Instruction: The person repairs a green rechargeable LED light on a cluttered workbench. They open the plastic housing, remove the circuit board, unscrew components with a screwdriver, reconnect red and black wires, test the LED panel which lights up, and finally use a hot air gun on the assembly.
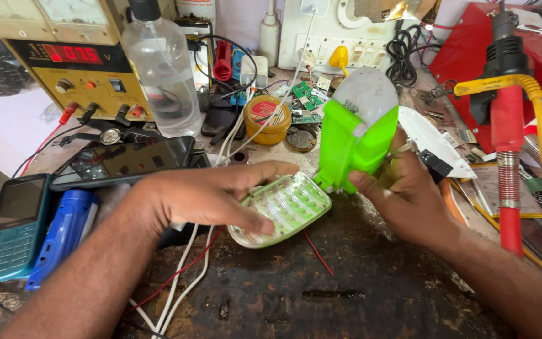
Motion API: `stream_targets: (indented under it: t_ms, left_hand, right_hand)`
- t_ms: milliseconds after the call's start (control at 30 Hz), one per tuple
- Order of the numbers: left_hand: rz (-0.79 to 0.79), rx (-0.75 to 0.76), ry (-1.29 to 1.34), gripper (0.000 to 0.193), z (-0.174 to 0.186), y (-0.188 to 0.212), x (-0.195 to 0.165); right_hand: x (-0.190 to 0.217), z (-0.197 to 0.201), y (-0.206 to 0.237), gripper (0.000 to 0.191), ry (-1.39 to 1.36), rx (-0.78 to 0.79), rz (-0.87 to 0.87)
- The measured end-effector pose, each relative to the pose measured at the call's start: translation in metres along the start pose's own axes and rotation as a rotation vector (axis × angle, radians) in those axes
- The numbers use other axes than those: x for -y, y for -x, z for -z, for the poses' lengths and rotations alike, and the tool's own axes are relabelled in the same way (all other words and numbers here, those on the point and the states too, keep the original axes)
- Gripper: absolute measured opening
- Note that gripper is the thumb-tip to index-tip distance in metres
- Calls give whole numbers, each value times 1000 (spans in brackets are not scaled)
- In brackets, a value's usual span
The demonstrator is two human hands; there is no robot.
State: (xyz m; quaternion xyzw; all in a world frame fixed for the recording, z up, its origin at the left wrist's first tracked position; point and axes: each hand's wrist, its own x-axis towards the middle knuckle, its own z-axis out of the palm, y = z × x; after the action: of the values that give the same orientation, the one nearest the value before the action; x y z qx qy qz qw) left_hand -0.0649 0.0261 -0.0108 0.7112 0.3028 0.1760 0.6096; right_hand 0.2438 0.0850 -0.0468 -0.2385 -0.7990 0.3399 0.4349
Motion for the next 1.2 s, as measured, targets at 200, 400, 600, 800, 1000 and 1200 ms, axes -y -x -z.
stream_targets:
  t_ms: [200, 400, 600, 800, 1000, 1200]
  left_hand:
    - [193, -314, -424, 98, -18, -12, -8]
    - [193, -421, -600, 95, -34, -25, -3]
    - [60, -570, -798, 88, -47, -29, 2]
    - [241, -536, -802, 90, -48, -27, -9]
    - [155, -537, -840, 89, -46, -26, -7]
    - [228, -522, -798, 92, -44, -27, -5]
  right_hand:
    - [10, 2, -7, 55, 452, 28, -64]
    - [27, -5, -7, 66, 846, 30, -690]
    - [31, -9, -8, 55, 848, -34, -202]
    - [62, 15, -4, 79, 1364, 382, -902]
    - [59, 75, 4, 79, 1231, 443, 295]
    - [54, 66, 1, 58, 1383, 431, -291]
